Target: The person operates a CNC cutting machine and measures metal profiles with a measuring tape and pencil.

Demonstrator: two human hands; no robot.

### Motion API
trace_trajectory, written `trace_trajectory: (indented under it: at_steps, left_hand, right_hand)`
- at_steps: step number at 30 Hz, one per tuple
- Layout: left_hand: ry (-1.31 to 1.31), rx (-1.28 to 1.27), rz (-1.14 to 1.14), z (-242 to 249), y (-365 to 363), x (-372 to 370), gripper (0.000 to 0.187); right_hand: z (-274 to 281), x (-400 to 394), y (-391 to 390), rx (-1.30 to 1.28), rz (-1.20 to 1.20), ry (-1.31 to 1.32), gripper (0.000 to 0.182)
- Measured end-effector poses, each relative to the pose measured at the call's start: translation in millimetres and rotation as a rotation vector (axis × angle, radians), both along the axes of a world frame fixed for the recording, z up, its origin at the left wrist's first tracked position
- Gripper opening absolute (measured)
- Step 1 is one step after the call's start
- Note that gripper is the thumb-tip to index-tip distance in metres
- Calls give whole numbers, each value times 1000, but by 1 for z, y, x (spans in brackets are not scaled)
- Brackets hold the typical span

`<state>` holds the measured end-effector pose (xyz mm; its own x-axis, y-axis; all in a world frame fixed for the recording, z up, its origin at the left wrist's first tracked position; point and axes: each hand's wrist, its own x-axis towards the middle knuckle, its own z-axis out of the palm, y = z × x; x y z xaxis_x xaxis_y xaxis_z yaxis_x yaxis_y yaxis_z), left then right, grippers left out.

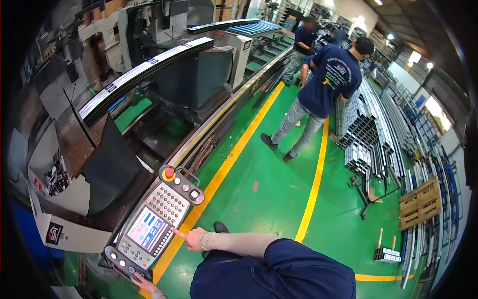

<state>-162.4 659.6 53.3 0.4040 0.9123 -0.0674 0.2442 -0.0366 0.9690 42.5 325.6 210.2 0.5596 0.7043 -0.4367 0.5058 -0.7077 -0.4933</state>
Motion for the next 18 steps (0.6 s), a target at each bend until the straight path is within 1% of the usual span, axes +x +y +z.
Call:
trace_trajectory:
  at_steps: [1,4,6,8,11,13,14,18]
  left_hand:
    - [-3,4,7,-4,3,-3,74]
    - [26,1,14,0,1,1,76]
    - [51,-3,38,0,1,2,76]
    - [27,-18,11,-1,0,1,77]
    - [-41,-46,14,1,-1,0,78]
    - [-50,-48,6,-6,4,-3,80]
    - [-53,-46,4,-6,3,-3,80]
    - [-45,-58,6,-1,1,-2,81]
  right_hand:
    - [3,1,0,-18,5,23,110]
    - [-19,-1,1,52,6,-53,108]
    - [-10,0,1,26,13,-48,108]
    - [1,1,0,-20,15,-9,109]
    - [-5,0,2,-31,24,-43,108]
    - [-20,-1,2,19,34,-89,108]
    - [-18,-1,2,45,38,-111,107]
    - [-8,2,4,-31,46,-36,107]
